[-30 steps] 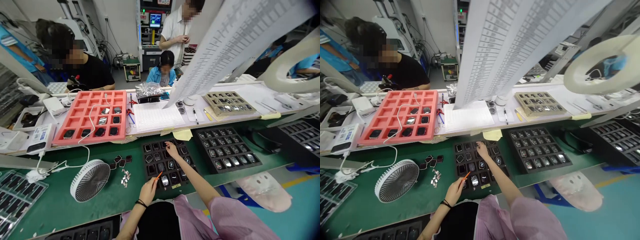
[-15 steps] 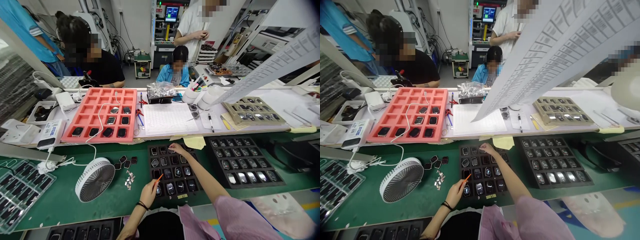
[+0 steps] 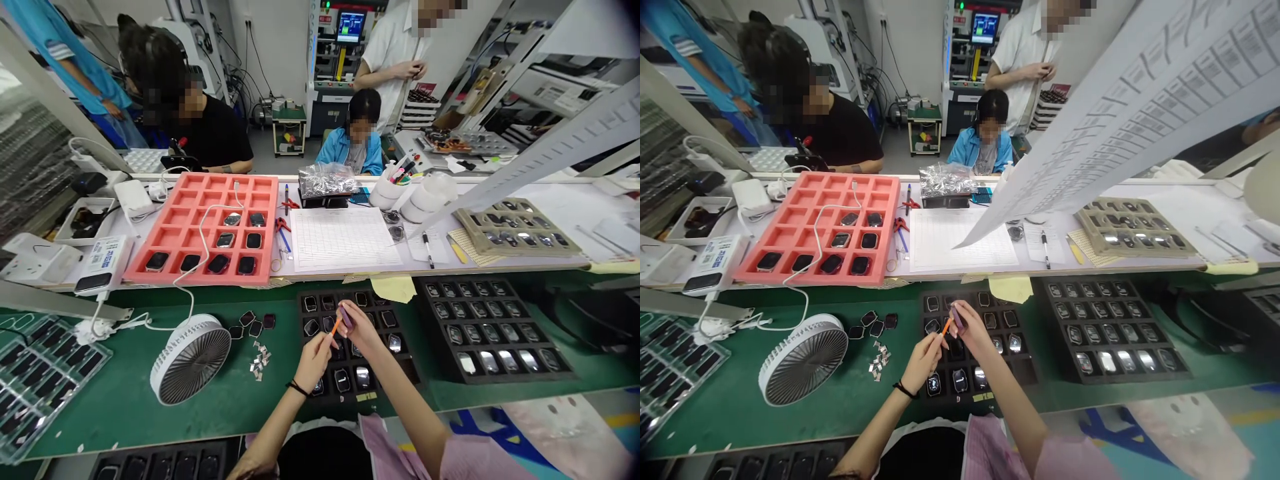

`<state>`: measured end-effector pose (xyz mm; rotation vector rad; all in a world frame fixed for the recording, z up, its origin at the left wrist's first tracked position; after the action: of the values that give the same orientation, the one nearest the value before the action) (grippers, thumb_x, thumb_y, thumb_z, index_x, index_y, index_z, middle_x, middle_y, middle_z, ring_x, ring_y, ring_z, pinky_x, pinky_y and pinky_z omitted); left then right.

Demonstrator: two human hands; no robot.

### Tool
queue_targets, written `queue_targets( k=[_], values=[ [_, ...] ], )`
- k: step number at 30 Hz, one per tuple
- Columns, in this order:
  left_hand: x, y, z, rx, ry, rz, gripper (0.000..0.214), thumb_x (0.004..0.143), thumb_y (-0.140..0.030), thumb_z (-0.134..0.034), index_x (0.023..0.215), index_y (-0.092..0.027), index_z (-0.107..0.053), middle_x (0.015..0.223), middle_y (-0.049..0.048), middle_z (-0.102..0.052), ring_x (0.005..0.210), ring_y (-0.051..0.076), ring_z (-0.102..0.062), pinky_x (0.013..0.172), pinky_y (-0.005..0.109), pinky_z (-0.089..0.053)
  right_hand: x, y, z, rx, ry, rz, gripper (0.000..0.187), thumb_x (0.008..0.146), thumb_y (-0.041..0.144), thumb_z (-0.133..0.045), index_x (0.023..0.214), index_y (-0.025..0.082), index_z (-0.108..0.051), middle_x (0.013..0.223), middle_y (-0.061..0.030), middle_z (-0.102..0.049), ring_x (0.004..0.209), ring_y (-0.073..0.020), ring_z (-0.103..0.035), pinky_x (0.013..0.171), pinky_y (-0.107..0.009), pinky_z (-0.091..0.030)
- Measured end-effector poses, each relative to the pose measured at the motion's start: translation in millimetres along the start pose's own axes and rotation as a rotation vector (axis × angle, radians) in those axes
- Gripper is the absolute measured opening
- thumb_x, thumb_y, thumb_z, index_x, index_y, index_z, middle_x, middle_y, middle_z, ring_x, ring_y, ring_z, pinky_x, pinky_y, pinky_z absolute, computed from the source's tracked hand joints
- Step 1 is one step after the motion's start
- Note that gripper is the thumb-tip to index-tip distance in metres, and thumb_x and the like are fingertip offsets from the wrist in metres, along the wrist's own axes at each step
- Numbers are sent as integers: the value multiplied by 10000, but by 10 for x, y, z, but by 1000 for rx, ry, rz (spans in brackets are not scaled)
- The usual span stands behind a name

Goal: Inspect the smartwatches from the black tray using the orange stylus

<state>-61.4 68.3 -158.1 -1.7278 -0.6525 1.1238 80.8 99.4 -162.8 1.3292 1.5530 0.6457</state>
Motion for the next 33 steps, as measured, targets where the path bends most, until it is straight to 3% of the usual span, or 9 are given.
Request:
queue_targets(
  k=[5, 12, 17, 21, 27, 33],
  values=[
    [-61, -239, -75, -28, 54, -1, 508, 797, -688, -441, 710, -191, -493, 449, -118, -279, 349, 44, -187, 363, 185, -185, -214, 180, -313, 194, 50, -19, 257, 813, 408, -682, 752, 212, -528, 562, 80, -430, 365, -36, -303, 333, -163, -277],
    [-161, -373, -6, 68, 7, -73, 520, 816, -663, -440, 685, -171, -547, 456, -98, -289, 377, 51, -237, 385, 196, -191, -280, 297, -458, 321, 67, -22, 270, 800, 358, -708, 712, 207, -502, 529, 92, -429, 348, -31, -298, 326, -153, -284],
    [-161, -394, 41, 137, -8, -117, 510, 830, -625, -442, 680, -159, -587, 442, -87, -305, 401, 61, -255, 413, 207, -215, -300, 330, -430, 203, 13, 42, 329, 779, 413, -715, 677, 218, -472, 476, 99, -427, 321, -47, -326, 320, -176, -275],
    [-167, -394, 88, 140, 49, -52, 521, 819, -633, -442, 662, -162, -599, 404, -85, -323, 372, 62, -258, 404, 213, -205, -316, 338, -348, 45, -41, 74, 285, 776, 378, -735, 716, 207, -516, 452, 99, -443, 322, -46, -358, 330, -169, -233],
    [-192, -368, 93, 29, 90, -62, 517, 811, -640, -482, 692, -153, -610, 379, -97, -332, 330, 43, -225, 373, 198, -178, -337, 230, -494, 317, 137, -130, 362, 779, 438, -710, 670, 202, -459, 484, 114, -435, 299, -6, -195, 322, -171, -163],
    [-198, -188, 73, -32, 55, -31, 557, 773, -697, -492, 677, -155, -576, 363, -106, -324, 307, 35, -219, 352, 187, -172, -304, 65, -533, 425, 111, -193, 406, 747, 394, -744, 624, 206, -405, 427, 128, -362, 305, -11, -142, 311, -172, -133]
  ],
)
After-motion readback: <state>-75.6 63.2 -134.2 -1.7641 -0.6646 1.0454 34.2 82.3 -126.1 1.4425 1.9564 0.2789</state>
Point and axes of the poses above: each hand's wrist, its own x-axis towards the middle knuckle, its own z-axis out of the back of the hand, y = z × x, the point moved 3 cm from there along x, towards the middle knuckle
